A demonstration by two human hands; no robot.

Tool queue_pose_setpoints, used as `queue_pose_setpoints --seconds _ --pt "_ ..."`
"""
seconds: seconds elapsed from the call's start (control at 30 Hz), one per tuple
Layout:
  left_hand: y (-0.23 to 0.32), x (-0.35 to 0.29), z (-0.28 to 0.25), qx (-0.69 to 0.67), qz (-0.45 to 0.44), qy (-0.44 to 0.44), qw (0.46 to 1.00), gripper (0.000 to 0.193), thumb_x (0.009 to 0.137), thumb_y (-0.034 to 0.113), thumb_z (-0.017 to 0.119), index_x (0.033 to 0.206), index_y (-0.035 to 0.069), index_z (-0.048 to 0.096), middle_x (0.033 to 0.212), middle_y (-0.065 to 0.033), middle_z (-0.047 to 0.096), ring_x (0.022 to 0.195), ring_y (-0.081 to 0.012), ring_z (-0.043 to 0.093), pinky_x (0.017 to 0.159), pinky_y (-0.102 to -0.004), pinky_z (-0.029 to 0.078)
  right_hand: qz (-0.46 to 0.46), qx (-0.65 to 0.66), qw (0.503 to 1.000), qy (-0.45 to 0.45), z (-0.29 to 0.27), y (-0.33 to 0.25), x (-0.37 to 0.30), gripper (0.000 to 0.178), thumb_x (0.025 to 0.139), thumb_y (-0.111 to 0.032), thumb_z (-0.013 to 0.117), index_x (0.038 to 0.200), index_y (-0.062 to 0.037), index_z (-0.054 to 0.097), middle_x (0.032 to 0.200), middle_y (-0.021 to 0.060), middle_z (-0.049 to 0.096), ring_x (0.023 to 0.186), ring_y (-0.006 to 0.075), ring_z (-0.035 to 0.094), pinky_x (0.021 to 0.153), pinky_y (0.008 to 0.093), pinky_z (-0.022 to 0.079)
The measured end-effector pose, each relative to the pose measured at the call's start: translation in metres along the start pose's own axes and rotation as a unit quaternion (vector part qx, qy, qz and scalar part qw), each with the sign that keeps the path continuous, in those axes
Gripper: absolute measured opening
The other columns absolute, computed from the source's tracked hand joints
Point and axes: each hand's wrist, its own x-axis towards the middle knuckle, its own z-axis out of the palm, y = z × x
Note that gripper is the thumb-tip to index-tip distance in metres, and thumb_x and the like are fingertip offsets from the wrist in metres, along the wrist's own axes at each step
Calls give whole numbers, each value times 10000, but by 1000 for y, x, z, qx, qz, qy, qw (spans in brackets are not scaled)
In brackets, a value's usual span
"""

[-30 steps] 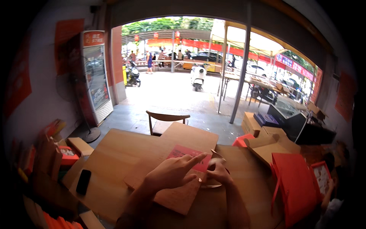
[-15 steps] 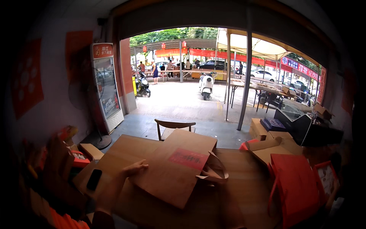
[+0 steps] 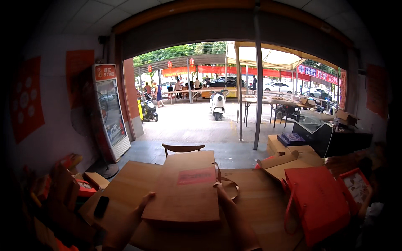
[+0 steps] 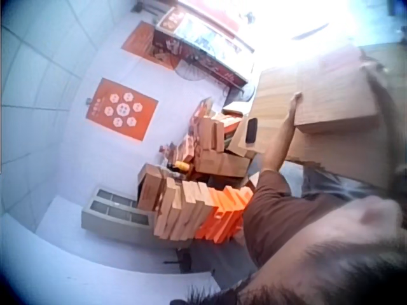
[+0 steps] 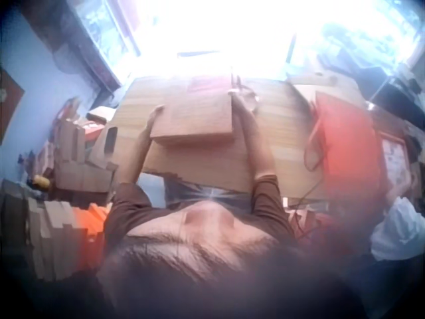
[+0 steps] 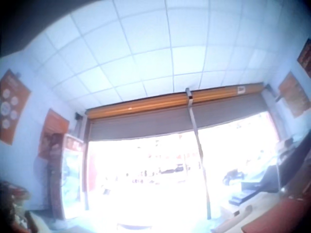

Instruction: The person assembles cardboard gift boxes by folding the flaps, securing the structure, and placing them on a table in a gift shop display area.

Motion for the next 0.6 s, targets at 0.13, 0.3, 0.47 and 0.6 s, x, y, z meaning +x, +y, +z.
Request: queue_pose_setpoints --seconds 0.13,0.3,0.47,0.6 --pt "26 -9 -16 -55 10 6 998 640 1023 281 566 1565 -11 389 1492 -201 561 1326 -359 586 1142 -461 470 -25 -41 999 14 -20 -21 6 747 977 -200 677 1616 -132 295 1473 144 511 1244 281 599 975 418 564" --pt "80 -58 -39 -11 55 77 995 601 1036 332 555 1507 -30 462 1420 -218 612 1268 -363 622 1114 -484 490 -60 -20 993 97 7 -64 -8 757 938 -81 676 1608 -110 327 1322 142 596 1159 229 641 884 363 605" --pt "127 -108 -52 39 131 124 983 601 1038 369 563 1490 -16 469 1431 -222 594 1283 -357 610 1101 -488 492 -55 42 995 76 -7 -102 -37 830 912 -55 679 1635 -92 273 1351 161 607 1138 239 658 912 362 587" --pt "151 -154 -44 41 176 178 967 581 1027 378 582 1454 -6 501 1407 -222 604 1271 -356 615 1085 -489 498 -73 41 988 128 -14 -110 -53 769 894 -54 681 1592 -98 362 1357 175 590 1176 267 643 934 365 577"
